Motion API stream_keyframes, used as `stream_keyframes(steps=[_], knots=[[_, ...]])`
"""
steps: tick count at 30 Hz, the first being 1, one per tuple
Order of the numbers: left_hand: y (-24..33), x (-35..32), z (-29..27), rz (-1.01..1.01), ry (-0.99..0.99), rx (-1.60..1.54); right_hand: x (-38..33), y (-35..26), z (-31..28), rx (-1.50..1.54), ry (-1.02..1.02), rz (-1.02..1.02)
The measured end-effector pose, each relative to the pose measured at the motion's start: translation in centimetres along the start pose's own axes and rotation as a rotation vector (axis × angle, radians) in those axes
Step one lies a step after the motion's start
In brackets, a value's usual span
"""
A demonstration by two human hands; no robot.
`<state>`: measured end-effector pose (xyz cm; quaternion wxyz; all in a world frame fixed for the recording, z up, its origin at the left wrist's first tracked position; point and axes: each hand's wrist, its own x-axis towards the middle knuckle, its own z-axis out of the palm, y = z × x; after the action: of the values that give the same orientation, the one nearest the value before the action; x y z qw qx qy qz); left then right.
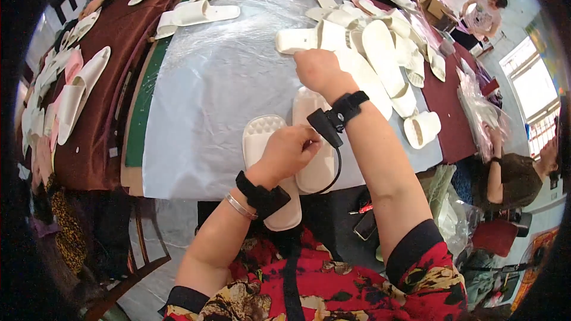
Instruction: Assembling, inspecting, and trimming white slippers at a shared workstation in a factory setting.
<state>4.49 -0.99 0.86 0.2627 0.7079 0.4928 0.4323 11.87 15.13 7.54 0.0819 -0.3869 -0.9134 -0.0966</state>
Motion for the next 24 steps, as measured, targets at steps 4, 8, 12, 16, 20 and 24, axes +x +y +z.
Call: stream_keyframes(steps=[4, 8, 12, 16, 20, 24], knots=[[0.0, 0.2, -0.5, 0.002, 0.004, -0.025, -1.9, 0.9, -2.8, 0.060, 0.070, 0.031], [0.0, 0.5, -0.7, -0.071, 0.016, -0.108, -8.6, 1.6, -6.1, 0.231, 0.345, 0.118], [0.7, 0.9, -1.0, -0.186, -0.013, -0.182, -16.1, 0.3, -4.7, 0.424, 0.387, 0.245], [0.0, 0.4, -0.9, -0.171, -0.007, -0.155, -17.8, -2.9, -1.4, 0.539, 0.398, 0.218], [0.3, 0.2, -0.6, -0.155, -0.009, -0.120, -17.1, -4.5, 1.3, 0.732, 0.514, 0.304], [0.0, 0.2, -0.3, -0.118, -0.018, -0.130, -16.3, -5.3, 1.9, 0.800, 0.565, 0.329]])
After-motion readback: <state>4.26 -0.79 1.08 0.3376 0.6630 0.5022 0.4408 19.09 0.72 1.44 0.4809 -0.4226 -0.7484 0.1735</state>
